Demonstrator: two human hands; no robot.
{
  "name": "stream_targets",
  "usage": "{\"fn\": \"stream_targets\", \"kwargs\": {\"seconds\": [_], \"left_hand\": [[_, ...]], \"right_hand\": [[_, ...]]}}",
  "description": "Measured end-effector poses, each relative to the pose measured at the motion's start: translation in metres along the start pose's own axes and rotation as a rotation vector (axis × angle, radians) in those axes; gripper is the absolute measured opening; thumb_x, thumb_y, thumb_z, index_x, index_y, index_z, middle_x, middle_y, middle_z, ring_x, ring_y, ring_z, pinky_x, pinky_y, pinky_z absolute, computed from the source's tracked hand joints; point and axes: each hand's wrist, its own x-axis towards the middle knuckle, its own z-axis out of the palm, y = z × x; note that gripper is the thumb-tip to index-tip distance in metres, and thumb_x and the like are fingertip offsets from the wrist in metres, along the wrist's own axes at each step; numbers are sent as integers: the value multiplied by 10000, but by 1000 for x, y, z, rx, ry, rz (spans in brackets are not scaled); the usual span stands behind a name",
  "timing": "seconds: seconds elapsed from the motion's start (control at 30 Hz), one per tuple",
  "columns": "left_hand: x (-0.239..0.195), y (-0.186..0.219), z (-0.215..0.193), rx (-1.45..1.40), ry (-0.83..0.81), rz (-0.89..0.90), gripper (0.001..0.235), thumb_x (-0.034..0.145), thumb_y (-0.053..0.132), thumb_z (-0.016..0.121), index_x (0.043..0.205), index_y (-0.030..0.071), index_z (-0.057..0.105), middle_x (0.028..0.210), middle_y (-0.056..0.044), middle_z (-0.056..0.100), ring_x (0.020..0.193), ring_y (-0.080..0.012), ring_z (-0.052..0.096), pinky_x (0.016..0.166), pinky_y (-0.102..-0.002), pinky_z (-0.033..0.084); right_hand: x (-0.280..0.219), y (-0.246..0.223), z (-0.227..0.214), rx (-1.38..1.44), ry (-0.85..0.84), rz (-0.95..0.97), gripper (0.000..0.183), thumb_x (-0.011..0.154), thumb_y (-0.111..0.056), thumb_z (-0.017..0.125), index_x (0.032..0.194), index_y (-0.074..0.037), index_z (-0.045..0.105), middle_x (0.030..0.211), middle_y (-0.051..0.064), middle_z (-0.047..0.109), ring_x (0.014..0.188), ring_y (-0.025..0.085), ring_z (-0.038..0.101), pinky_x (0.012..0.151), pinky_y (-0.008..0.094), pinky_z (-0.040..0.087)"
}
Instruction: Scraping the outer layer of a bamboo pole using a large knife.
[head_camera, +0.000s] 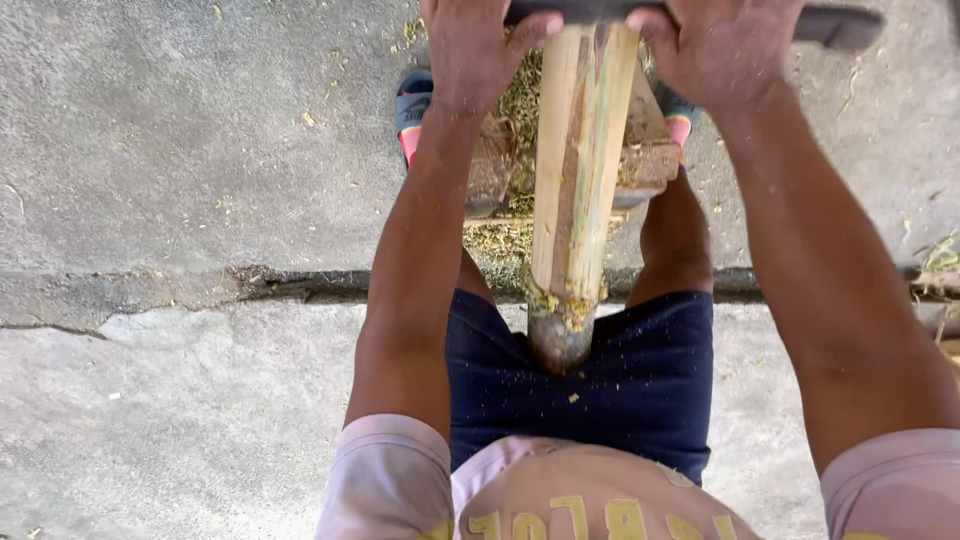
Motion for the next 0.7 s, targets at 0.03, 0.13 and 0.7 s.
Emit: {"fn": "stream_targets", "kwargs": {"seconds": [0.03,0.13,0.7], "left_hand": [[-13,14,-10,54,-91,-69,663,950,746,560,969,96,689,905,-70,660,910,-296,612,816,-513,402],[-60,46,-33,103,-188,-159,721,937,802,452,884,107,635,881,-65,603,923,-292,565,860,-490,358],[-200,158,-91,55,-365,-331,617,884,711,568,798,106,652,807,-74,628,855,-281,582,845,-482,371]], "right_hand": [[-14,-10,-1,-102,-136,47,517,1171,-527,419,775,-225,558,605,-55,463,511,116,450,490,289,374],[-55,-48,-17,-86,-336,146,738,1191,-695,314,636,-234,470,520,-81,359,424,93,330,424,289,323],[-158,-161,-119,278,-436,323,578,1037,-603,564,672,-155,558,540,16,496,456,169,496,448,345,418]]}}
